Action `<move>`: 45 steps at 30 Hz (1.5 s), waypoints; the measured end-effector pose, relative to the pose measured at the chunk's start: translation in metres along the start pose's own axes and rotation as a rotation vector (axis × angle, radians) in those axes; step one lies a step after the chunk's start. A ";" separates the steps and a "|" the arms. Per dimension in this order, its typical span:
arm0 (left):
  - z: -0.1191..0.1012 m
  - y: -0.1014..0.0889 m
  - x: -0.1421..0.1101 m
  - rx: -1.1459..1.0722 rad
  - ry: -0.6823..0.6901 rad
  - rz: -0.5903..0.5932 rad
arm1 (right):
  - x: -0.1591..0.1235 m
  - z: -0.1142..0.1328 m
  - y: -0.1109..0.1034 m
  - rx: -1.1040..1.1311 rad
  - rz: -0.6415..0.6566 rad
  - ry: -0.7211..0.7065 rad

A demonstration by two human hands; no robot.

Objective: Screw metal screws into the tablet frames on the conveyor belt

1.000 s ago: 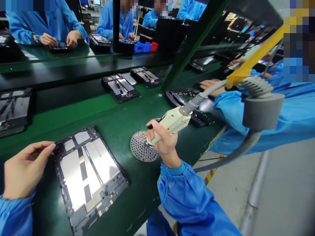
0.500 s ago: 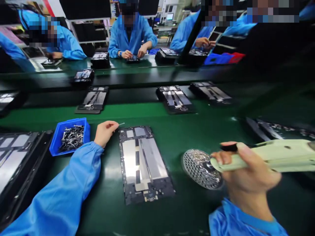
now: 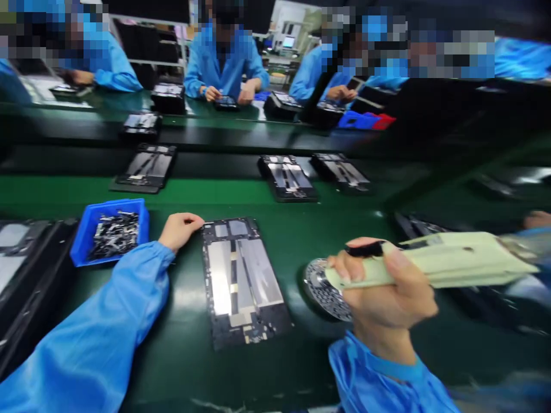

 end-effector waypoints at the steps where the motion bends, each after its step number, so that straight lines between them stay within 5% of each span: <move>1: 0.002 0.000 0.001 0.010 -0.001 0.000 | 0.000 -0.001 0.005 0.004 0.021 0.018; 14: 0.003 0.012 0.005 0.157 0.103 -0.017 | -0.003 -0.007 0.034 -0.019 0.110 0.068; 19: -0.005 0.010 -0.003 0.218 0.162 -0.071 | 0.005 -0.007 0.068 0.004 0.183 0.067; 22: -0.030 0.009 -0.024 0.262 0.340 -0.138 | 0.012 -0.012 0.095 0.026 0.259 0.075; 24: -0.055 0.026 -0.049 0.280 0.564 -0.032 | 0.015 -0.016 0.109 0.043 0.296 0.075; 26: -0.070 0.054 -0.076 0.264 0.714 0.200 | 0.016 -0.020 0.120 0.064 0.325 0.071; 29: -0.070 0.084 -0.098 0.237 0.692 0.398 | 0.015 -0.022 0.129 0.087 0.359 0.059; 36: -0.061 0.091 -0.101 0.239 0.671 0.330 | 0.010 -0.027 0.132 0.133 0.381 0.089; 45: -0.069 0.089 -0.111 0.274 0.837 0.279 | 0.011 -0.029 0.131 0.137 0.337 0.107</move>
Point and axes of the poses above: each hand's wrist, its own x-axis towards the middle knuckle, its own y-axis out of the palm, z = x × y, the point moved 9 cm from there along x, towards the middle knuckle, and after that the axes turned 3 degrees about z, right-handed, at the moved point
